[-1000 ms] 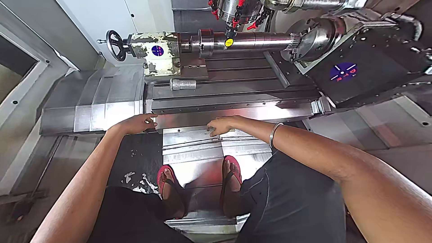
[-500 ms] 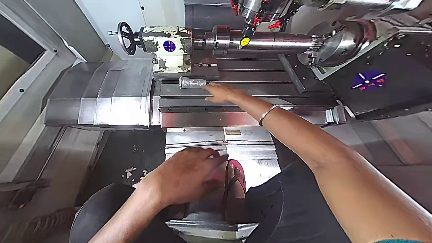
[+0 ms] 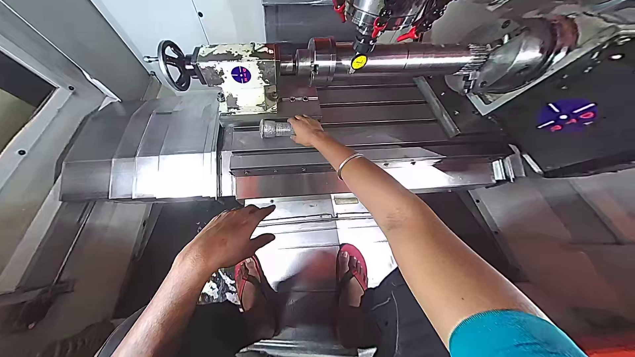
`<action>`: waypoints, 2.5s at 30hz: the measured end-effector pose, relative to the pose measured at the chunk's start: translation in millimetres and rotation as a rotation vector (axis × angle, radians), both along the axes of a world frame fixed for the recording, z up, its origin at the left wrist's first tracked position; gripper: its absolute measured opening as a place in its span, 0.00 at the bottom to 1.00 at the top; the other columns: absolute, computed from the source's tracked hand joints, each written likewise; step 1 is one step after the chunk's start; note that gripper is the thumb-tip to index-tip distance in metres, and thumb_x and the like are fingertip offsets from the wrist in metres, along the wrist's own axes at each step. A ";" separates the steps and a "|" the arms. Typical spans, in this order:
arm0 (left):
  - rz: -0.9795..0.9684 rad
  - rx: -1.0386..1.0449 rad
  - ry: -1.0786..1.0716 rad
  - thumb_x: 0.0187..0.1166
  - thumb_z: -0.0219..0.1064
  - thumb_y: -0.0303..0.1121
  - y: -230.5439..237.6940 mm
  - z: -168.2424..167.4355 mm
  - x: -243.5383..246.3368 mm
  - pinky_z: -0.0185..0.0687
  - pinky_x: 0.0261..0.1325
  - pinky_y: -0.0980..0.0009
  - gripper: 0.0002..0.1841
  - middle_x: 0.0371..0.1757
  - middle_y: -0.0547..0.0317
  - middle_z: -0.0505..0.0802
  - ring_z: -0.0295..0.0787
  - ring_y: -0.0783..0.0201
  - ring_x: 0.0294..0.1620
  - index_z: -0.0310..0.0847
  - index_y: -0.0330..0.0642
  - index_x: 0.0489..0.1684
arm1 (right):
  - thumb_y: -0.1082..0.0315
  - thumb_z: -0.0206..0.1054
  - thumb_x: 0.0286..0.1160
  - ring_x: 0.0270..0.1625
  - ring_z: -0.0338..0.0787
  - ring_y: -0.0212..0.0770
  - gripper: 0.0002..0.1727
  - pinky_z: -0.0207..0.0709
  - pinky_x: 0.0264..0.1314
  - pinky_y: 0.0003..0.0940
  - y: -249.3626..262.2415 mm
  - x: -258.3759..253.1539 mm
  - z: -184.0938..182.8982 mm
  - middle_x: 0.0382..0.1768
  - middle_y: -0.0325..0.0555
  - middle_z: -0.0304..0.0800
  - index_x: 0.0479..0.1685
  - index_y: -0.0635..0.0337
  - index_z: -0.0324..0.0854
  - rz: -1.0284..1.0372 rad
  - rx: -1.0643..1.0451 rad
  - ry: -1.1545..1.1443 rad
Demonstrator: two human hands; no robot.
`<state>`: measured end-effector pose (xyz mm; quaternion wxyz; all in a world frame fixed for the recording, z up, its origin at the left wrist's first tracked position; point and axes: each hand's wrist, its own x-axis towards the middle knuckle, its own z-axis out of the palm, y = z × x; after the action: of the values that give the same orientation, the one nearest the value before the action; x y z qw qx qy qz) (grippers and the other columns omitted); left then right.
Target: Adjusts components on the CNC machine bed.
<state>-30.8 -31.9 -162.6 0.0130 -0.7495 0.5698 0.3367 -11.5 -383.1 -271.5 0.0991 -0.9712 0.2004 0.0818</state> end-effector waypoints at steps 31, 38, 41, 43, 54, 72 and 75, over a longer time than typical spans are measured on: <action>-0.024 0.040 0.020 0.87 0.56 0.59 -5.4 0.8 4.1 0.69 0.79 0.43 0.36 0.79 0.45 0.81 0.78 0.45 0.78 0.59 0.55 0.92 | 0.39 0.66 0.80 0.53 0.94 0.63 0.46 0.83 0.58 0.66 44.3 -14.3 30.3 0.56 0.58 0.92 0.94 0.44 0.49 -0.091 0.318 -0.411; -0.025 0.037 0.022 0.87 0.56 0.59 -4.0 -2.0 6.2 0.69 0.80 0.43 0.36 0.79 0.45 0.81 0.77 0.46 0.79 0.59 0.55 0.92 | 0.49 0.68 0.82 0.52 0.93 0.64 0.43 0.84 0.55 0.66 41.2 -21.1 16.0 0.62 0.58 0.90 0.95 0.39 0.49 -0.018 0.246 -0.446; -0.024 0.045 0.032 0.86 0.56 0.59 -5.6 -2.3 6.7 0.68 0.80 0.42 0.36 0.80 0.46 0.80 0.76 0.46 0.80 0.59 0.56 0.92 | 0.50 0.73 0.77 0.48 0.94 0.63 0.51 0.84 0.54 0.65 41.6 -24.0 16.6 0.54 0.59 0.92 0.96 0.39 0.43 -0.027 0.297 -0.490; -0.024 0.050 0.036 0.86 0.57 0.59 -5.7 -2.3 7.0 0.68 0.80 0.42 0.36 0.79 0.45 0.80 0.77 0.45 0.80 0.59 0.56 0.92 | 0.49 0.79 0.70 0.49 0.94 0.64 0.58 0.84 0.56 0.65 44.1 -22.8 17.2 0.55 0.61 0.92 0.97 0.39 0.39 -0.070 0.360 -0.520; -0.031 0.064 0.054 0.86 0.57 0.59 -12.5 -6.1 9.2 0.69 0.78 0.41 0.35 0.78 0.45 0.81 0.77 0.44 0.79 0.59 0.58 0.92 | 0.48 0.82 0.64 0.70 0.87 0.59 0.50 0.76 0.74 0.63 44.4 -12.5 11.4 0.66 0.61 0.88 0.86 0.59 0.64 -0.087 0.377 -0.330; -0.007 0.084 0.045 0.85 0.56 0.61 -0.8 -20.5 22.5 0.75 0.73 0.42 0.35 0.75 0.48 0.84 0.83 0.45 0.73 0.61 0.60 0.91 | 0.70 0.86 0.47 0.76 0.83 0.52 0.40 0.77 0.77 0.51 58.9 -17.6 -1.2 0.69 0.49 0.88 0.72 0.51 0.82 0.681 0.026 -0.377; -0.010 0.096 0.053 0.85 0.56 0.61 -1.8 -21.0 21.4 0.75 0.74 0.43 0.35 0.76 0.49 0.84 0.82 0.46 0.74 0.60 0.61 0.91 | 0.67 0.86 0.53 0.72 0.86 0.54 0.40 0.82 0.69 0.54 51.2 -14.3 9.4 0.70 0.52 0.86 0.75 0.51 0.79 0.589 0.116 -0.306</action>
<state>-9.4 -33.8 -183.5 0.0355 -0.7362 0.5569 0.3831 -25.8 -331.9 -262.1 0.1552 -0.9812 -0.1112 -0.0287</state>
